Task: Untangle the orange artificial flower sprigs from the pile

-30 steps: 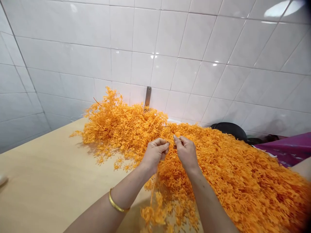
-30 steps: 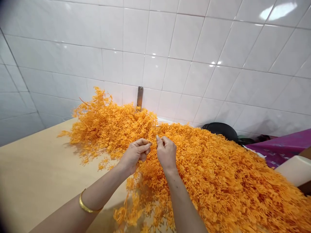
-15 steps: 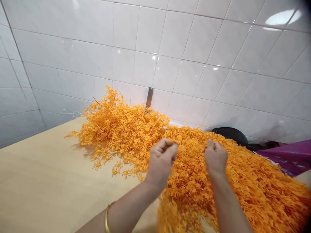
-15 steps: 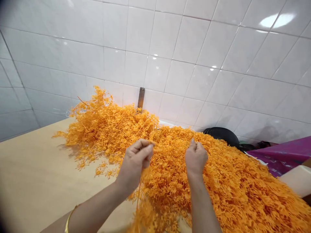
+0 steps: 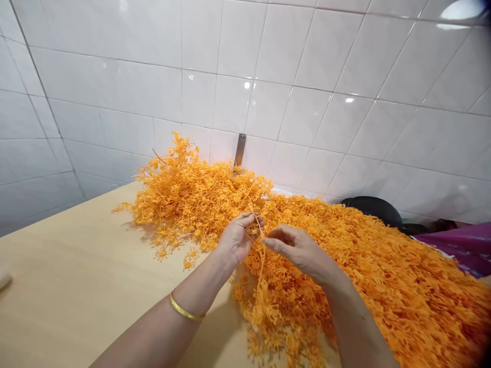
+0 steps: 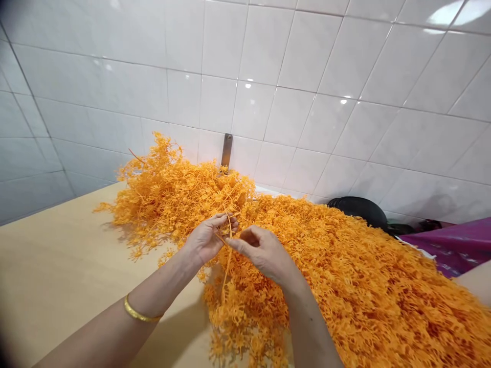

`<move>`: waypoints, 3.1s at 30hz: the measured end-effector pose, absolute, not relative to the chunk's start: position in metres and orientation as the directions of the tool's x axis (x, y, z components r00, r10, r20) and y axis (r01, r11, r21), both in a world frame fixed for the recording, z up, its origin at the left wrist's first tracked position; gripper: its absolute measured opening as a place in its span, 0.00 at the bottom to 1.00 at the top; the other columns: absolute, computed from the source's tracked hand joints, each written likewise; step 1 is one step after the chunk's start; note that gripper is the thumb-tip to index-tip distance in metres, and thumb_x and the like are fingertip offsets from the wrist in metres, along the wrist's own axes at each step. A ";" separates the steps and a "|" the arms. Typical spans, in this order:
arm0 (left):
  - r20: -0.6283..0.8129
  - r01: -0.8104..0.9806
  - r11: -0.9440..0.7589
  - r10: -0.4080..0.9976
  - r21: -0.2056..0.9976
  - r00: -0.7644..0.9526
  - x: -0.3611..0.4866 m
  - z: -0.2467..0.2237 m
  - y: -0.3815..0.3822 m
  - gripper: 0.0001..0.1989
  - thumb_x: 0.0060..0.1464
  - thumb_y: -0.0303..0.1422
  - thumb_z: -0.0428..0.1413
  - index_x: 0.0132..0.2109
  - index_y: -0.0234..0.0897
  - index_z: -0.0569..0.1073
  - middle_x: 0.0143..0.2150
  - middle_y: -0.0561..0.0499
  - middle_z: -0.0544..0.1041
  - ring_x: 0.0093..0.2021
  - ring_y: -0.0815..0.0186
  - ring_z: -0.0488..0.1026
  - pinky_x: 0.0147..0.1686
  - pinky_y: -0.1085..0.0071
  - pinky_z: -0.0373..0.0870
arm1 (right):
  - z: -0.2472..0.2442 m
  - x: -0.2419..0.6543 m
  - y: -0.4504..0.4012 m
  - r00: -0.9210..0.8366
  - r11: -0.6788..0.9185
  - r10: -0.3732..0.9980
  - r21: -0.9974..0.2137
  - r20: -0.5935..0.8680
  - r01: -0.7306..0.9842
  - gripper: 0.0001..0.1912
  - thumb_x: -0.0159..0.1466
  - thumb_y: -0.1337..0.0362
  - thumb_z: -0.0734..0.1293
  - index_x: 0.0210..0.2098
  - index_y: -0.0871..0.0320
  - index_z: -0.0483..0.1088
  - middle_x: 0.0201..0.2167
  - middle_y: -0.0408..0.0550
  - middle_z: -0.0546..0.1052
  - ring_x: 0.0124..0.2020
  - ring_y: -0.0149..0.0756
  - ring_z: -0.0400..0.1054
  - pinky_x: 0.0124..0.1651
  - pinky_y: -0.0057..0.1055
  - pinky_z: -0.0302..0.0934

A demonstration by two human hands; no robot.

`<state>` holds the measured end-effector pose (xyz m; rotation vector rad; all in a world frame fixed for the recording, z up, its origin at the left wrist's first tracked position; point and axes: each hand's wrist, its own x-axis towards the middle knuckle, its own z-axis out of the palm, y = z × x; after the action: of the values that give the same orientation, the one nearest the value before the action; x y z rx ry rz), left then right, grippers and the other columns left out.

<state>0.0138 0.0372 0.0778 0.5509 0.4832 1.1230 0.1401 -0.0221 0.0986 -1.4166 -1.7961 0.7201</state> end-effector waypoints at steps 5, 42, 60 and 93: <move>-0.040 -0.655 0.240 0.951 0.716 0.305 0.014 0.078 0.035 0.01 0.44 0.25 0.53 0.29 0.32 0.68 0.28 0.51 0.69 0.28 0.72 0.67 0.29 0.75 0.62 | 0.093 0.133 -0.017 -0.101 0.223 0.975 -0.887 0.199 0.405 0.12 0.54 0.58 0.61 0.21 0.59 0.62 0.17 0.40 0.62 0.21 0.27 0.56 0.26 0.25 0.52; 0.059 -0.314 0.106 0.879 0.943 0.474 0.020 0.072 0.022 0.11 0.42 0.37 0.55 0.22 0.32 0.68 0.14 0.55 0.62 0.15 0.76 0.57 0.19 0.76 0.53 | 0.078 0.132 -0.004 0.222 0.346 0.899 -0.923 0.378 0.169 0.13 0.54 0.56 0.62 0.22 0.59 0.61 0.20 0.40 0.64 0.25 0.28 0.59 0.30 0.25 0.54; -0.013 -0.326 0.132 0.939 0.936 0.344 0.024 0.059 0.028 0.09 0.45 0.35 0.52 0.23 0.34 0.63 0.15 0.56 0.58 0.17 0.75 0.53 0.19 0.76 0.52 | 0.092 0.160 -0.009 0.286 0.208 0.927 -0.967 0.242 0.144 0.15 0.52 0.52 0.63 0.27 0.60 0.65 0.16 0.37 0.59 0.18 0.24 0.55 0.23 0.23 0.53; -0.258 -0.511 0.458 0.872 0.727 0.415 0.003 0.073 0.049 0.05 0.48 0.27 0.47 0.27 0.33 0.65 0.16 0.54 0.63 0.16 0.73 0.63 0.21 0.76 0.63 | 0.094 0.188 -0.006 0.473 0.117 0.754 -0.802 0.455 0.585 0.13 0.45 0.58 0.66 0.28 0.59 0.67 0.32 0.47 0.67 0.30 0.34 0.61 0.29 0.29 0.55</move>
<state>0.0035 0.0491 0.0730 0.6089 0.6857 0.9393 0.1884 -0.0059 0.0935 -1.5629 -1.2023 0.1825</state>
